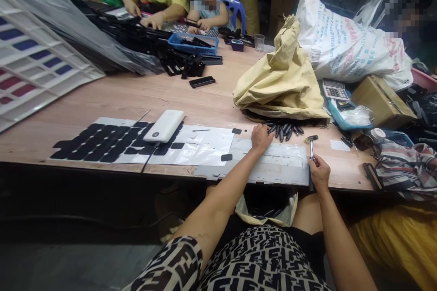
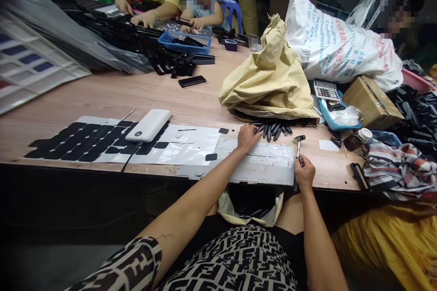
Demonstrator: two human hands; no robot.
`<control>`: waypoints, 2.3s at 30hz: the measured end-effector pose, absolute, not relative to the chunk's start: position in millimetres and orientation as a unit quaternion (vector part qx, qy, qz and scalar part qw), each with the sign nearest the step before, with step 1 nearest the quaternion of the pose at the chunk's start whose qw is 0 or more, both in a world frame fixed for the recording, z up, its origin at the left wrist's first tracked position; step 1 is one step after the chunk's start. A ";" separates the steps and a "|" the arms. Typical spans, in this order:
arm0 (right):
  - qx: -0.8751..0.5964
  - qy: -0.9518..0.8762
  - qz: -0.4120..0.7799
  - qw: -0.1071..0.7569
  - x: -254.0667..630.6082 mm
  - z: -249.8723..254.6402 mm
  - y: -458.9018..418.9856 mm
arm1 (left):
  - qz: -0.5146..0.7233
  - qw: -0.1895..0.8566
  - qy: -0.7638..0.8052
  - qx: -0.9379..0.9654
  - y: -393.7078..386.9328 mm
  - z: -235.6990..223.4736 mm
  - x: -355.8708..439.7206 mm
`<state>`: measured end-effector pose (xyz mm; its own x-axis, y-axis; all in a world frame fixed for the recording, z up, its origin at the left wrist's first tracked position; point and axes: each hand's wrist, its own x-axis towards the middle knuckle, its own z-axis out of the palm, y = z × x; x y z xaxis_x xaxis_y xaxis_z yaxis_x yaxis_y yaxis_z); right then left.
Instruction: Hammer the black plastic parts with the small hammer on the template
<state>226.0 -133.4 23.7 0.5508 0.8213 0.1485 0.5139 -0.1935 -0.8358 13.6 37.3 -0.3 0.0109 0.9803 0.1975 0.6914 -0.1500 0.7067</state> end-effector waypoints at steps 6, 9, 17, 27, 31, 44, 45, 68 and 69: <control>-0.755 -0.448 0.157 0.451 225.5 23.1 -132.9 | 0.342 0.228 0.634 0.655 17.7 -0.6 -3.4; -0.754 -0.448 0.157 0.454 224.8 23.0 -132.5 | 0.343 0.259 0.564 0.705 -9.0 2.2 -7.1; -0.753 -0.450 0.165 0.450 223.6 25.6 -134.4 | 0.268 0.241 0.474 0.804 -35.6 -1.0 14.5; -0.679 -0.610 0.085 0.400 208.0 34.8 -155.2 | 0.268 0.269 0.464 0.800 -29.1 2.0 11.9; -0.646 -0.664 0.081 0.368 191.1 43.8 -166.9 | 0.283 0.276 0.458 0.796 -28.5 1.0 11.3; -0.648 -0.674 0.071 0.347 181.3 42.6 -167.8 | 0.287 0.276 0.462 0.792 -26.5 -0.8 12.7; -0.648 -0.675 0.073 0.344 180.5 42.0 -167.8 | 0.286 0.276 0.463 0.792 -26.6 -0.3 12.6; -0.768 -0.538 0.059 0.344 220.8 32.9 -130.7 | 0.249 0.295 0.472 0.792 -25.4 3.1 11.1; -0.775 -0.516 0.071 0.359 224.6 30.7 -128.4 | 0.248 0.294 0.470 0.795 -24.9 3.2 11.2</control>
<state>224.6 -128.4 30.7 0.4579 0.8501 0.2600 0.7481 -0.2105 -0.6294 11.2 -24.9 3.2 0.4359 0.8923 0.1175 0.6010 -0.3857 0.7000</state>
